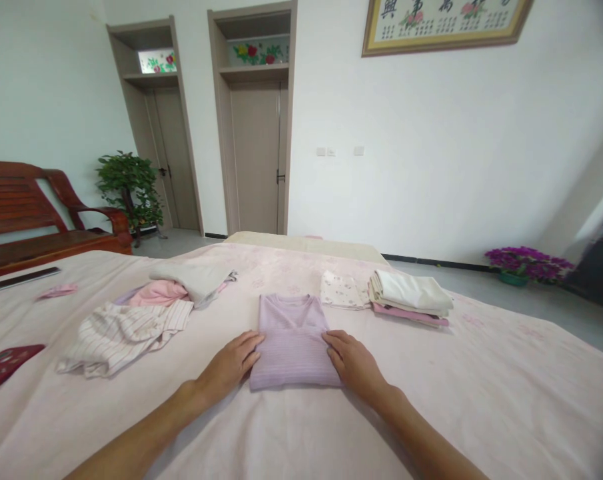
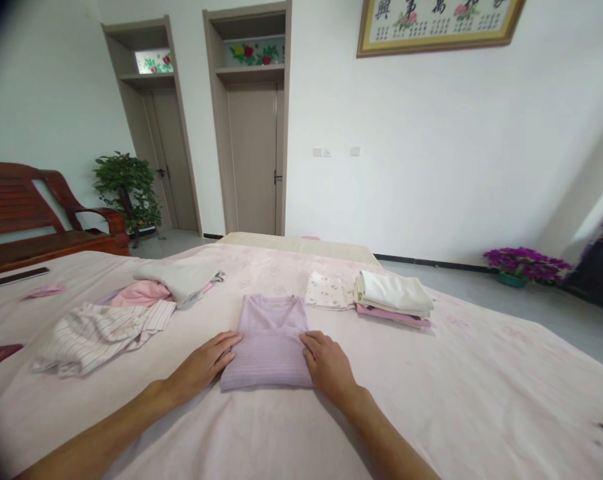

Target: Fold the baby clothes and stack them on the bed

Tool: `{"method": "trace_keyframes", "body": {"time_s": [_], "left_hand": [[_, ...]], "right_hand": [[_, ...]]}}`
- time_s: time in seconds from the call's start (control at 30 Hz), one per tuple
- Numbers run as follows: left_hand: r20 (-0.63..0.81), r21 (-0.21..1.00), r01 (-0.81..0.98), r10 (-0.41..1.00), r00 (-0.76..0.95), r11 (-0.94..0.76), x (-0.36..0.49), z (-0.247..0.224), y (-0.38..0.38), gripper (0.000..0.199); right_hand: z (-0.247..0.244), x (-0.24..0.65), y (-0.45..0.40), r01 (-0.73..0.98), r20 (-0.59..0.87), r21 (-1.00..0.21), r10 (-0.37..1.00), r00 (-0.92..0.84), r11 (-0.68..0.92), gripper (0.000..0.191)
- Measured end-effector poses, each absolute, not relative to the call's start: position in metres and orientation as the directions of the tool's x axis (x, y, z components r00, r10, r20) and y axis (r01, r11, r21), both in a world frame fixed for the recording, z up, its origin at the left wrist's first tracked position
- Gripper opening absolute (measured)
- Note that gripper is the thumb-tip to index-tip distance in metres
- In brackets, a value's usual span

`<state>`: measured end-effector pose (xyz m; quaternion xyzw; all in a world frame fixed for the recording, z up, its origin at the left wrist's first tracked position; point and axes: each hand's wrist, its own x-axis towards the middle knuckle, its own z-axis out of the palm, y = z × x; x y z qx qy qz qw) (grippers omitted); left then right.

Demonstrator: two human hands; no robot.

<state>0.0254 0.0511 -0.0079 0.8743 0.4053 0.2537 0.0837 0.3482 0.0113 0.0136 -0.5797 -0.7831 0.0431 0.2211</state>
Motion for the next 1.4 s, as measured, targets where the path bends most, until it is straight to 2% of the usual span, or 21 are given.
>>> {"method": "trace_keyframes", "body": {"time_s": [0.1, 0.17, 0.27, 0.37, 0.53, 0.7, 0.8, 0.87, 0.93, 1.03, 1.13, 1.23, 1.3, 1.4], "left_hand": [[0.310, 0.224, 0.636, 0.673, 0.672, -0.738, 0.009, -0.004, 0.051, 0.047], [0.256, 0.167, 0.578, 0.602, 0.757, -0.799, -0.001, 0.001, 0.047, 0.063], [0.213, 0.109, 0.529, 0.540, 0.814, -0.842, -0.008, 0.005, 0.040, 0.089], [0.250, 0.057, 0.555, 0.550, 0.797, -0.830, 0.001, 0.004, 0.037, 0.080], [0.324, 0.002, 0.600, 0.568, 0.757, -0.800, 0.029, 0.004, 0.040, 0.070], [0.408, 0.149, 0.623, 0.622, 0.669, -0.768, 0.036, 0.021, 0.038, 0.051], [0.441, 0.331, 0.580, 0.665, 0.602, -0.744, 0.029, 0.035, 0.016, 0.030], [0.413, 0.482, 0.548, 0.729, 0.546, -0.684, 0.026, 0.040, -0.004, 0.026], [0.356, 0.618, 0.521, 0.800, 0.483, -0.589, 0.027, 0.040, -0.021, 0.031], [0.266, 0.760, 0.494, 0.895, 0.357, -0.423, 0.037, 0.034, -0.027, 0.033], [0.235, 0.822, 0.477, 0.948, 0.215, -0.312, 0.049, 0.030, -0.012, 0.037], [0.223, 0.844, 0.453, 0.956, 0.192, -0.288, 0.058, 0.027, 0.012, 0.041], [0.193, 0.839, 0.473, 0.960, 0.201, -0.268, 0.061, 0.022, 0.027, 0.048], [0.123, 0.780, 0.593, 0.978, 0.168, -0.200, 0.063, 0.011, 0.046, 0.060]], "right_hand": [[0.016, 0.361, 0.004, 0.853, 0.350, -0.357, 0.901, -0.255, 0.380, 0.040], [0.021, 0.370, -0.005, 0.800, 0.378, -0.366, 0.861, -0.340, 0.476, 0.044], [0.027, 0.378, -0.020, 0.728, 0.328, -0.332, 0.797, -0.508, 0.600, 0.054], [0.027, 0.381, -0.025, 0.719, 0.285, -0.287, 0.773, -0.567, 0.633, 0.063], [0.014, 0.376, -0.010, 0.736, 0.316, -0.233, 0.765, -0.561, 0.636, 0.077], [0.020, 0.373, -0.005, 0.718, 0.458, -0.310, 0.760, -0.461, 0.623, 0.049], [0.041, 0.371, -0.032, 0.655, 0.528, -0.342, 0.715, -0.459, 0.674, 0.036], [0.051, 0.368, -0.057, 0.626, 0.515, -0.380, 0.718, -0.468, 0.680, 0.031], [0.052, 0.361, -0.079, 0.620, 0.483, -0.478, 0.776, -0.406, 0.622, 0.028], [0.043, 0.345, -0.085, 0.581, 0.383, -0.684, 0.895, -0.228, 0.441, 0.028], [0.034, 0.331, -0.060, 0.531, 0.374, -0.786, 0.928, -0.001, 0.317, 0.032], [0.030, 0.325, -0.020, 0.529, 0.343, -0.824, 0.921, 0.184, 0.201, 0.034], [0.028, 0.325, 0.003, 0.554, 0.288, -0.823, 0.931, 0.224, 0.121, 0.034], [0.020, 0.327, 0.026, 0.682, 0.191, -0.731, 0.957, 0.217, -0.008, 0.035]]}}
